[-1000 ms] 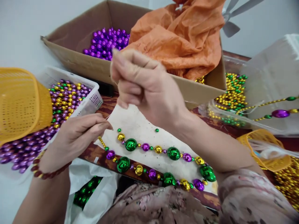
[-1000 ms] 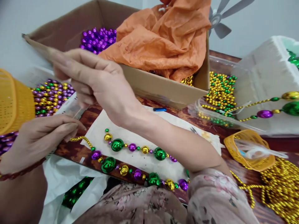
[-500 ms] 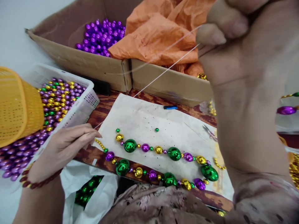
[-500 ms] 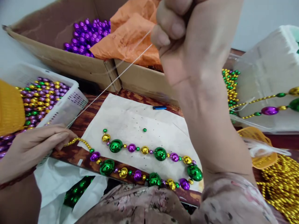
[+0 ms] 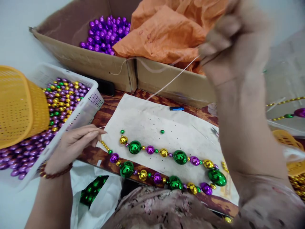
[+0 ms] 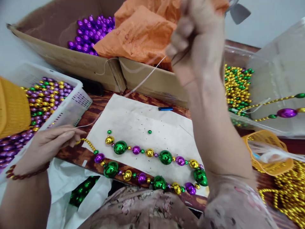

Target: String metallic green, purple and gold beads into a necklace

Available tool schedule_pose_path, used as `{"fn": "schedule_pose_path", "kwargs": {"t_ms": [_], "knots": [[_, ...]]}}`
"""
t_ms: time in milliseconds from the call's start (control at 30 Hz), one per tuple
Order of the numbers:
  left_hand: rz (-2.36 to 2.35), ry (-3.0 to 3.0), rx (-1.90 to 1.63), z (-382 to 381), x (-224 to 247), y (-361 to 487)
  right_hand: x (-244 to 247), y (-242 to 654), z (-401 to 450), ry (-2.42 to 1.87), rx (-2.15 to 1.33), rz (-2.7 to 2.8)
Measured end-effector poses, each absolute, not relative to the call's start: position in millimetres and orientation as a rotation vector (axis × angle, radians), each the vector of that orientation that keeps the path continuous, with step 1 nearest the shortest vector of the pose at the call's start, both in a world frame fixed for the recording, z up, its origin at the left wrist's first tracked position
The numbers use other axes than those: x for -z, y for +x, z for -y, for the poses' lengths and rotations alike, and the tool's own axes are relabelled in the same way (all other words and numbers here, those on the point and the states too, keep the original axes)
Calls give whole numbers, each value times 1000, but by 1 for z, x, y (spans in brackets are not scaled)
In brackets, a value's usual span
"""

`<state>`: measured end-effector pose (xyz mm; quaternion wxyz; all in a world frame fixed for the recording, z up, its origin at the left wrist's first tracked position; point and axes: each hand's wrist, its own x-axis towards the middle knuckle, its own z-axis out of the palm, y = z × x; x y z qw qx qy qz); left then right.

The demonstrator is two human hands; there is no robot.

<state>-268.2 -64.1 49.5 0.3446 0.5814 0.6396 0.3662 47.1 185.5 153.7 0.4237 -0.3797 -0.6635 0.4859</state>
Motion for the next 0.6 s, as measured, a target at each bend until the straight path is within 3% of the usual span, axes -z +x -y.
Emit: {"fn": "schedule_pose_path", "kwargs": {"t_ms": [167,333,600], "knots": [[-1721,975,-1215,50,-17,-285,-79,37,-191,-953,-1354,1589],[-1704,751,-1273,32,1,-294,-5,54,-198,-1130,-1070,1971],[-1747,765,-1244,4,1,-280,16,88,-182,-1448,-602,2219]]}}
